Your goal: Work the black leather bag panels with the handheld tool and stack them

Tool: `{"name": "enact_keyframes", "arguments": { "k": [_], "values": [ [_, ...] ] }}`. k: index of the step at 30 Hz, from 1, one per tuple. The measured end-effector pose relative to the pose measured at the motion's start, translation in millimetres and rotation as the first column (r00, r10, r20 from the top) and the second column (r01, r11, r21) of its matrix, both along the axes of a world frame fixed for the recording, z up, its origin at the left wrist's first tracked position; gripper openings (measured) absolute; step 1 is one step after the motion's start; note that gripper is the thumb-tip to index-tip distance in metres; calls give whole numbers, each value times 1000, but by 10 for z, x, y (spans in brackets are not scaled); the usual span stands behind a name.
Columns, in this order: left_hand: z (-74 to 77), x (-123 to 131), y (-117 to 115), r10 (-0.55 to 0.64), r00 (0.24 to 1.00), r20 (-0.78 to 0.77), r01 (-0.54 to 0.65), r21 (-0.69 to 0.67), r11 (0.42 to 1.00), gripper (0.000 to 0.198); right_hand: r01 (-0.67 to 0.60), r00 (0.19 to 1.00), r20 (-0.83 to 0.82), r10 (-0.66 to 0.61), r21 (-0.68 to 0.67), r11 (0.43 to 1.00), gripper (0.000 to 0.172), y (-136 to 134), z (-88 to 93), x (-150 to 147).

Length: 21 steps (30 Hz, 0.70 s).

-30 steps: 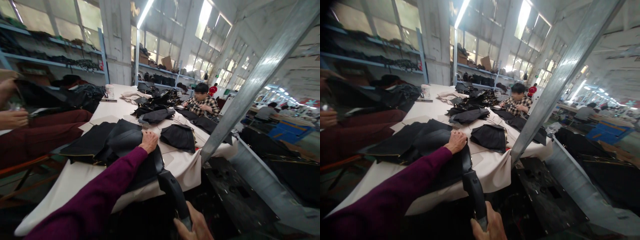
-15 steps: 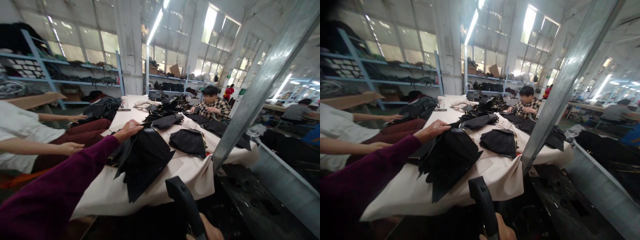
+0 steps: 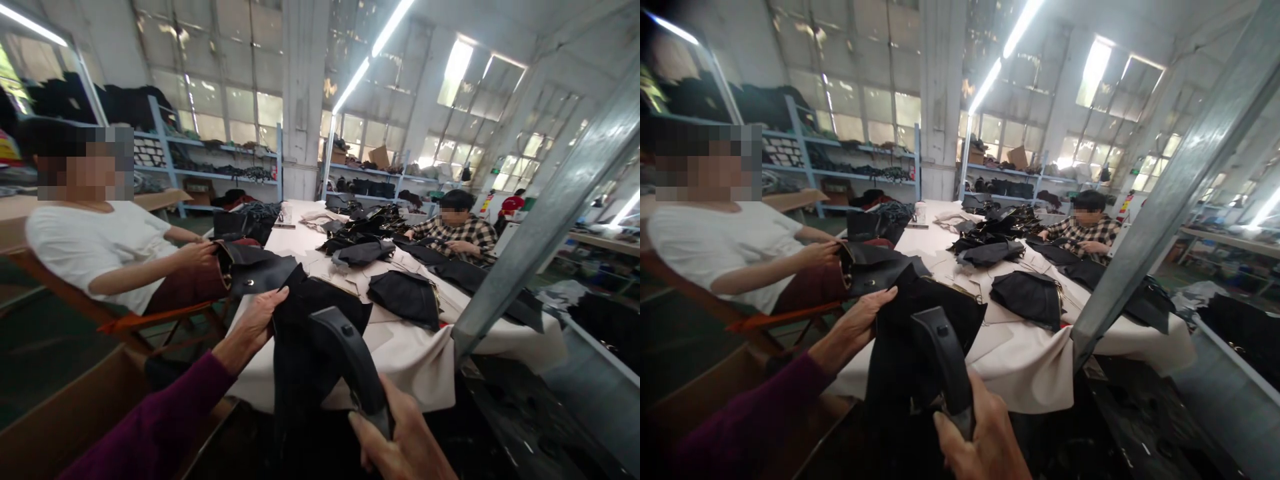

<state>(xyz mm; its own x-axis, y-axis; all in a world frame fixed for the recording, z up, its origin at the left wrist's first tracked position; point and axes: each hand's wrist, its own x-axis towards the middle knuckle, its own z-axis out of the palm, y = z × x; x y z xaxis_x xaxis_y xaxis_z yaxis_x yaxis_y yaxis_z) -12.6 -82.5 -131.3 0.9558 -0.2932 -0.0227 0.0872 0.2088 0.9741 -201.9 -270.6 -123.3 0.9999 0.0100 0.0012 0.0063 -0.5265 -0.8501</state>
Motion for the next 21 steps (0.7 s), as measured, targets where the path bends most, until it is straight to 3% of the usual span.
{"name": "enact_keyframes", "arguments": {
  "k": [2,5,10,16,21],
  "values": [
    [-5,-126,-11,-19,998,-63,11,-129,992,21,3,999,36,-4,10,1000,9,97,30,66],
    [-35,-309,-53,-48,996,-75,33,-188,982,23,12,995,101,-10,-14,1000,7,198,47,159],
    [-103,-521,-144,-125,989,-76,107,-210,972,32,26,991,127,-33,63,998,12,240,159,273],
    [-135,-537,-120,-135,991,-10,128,-258,958,31,4,994,107,-11,72,997,11,123,241,143],
    [-200,-658,-135,-301,953,25,301,-183,936,31,-3,991,134,-6,70,998,10,112,250,187]
  ]
}}
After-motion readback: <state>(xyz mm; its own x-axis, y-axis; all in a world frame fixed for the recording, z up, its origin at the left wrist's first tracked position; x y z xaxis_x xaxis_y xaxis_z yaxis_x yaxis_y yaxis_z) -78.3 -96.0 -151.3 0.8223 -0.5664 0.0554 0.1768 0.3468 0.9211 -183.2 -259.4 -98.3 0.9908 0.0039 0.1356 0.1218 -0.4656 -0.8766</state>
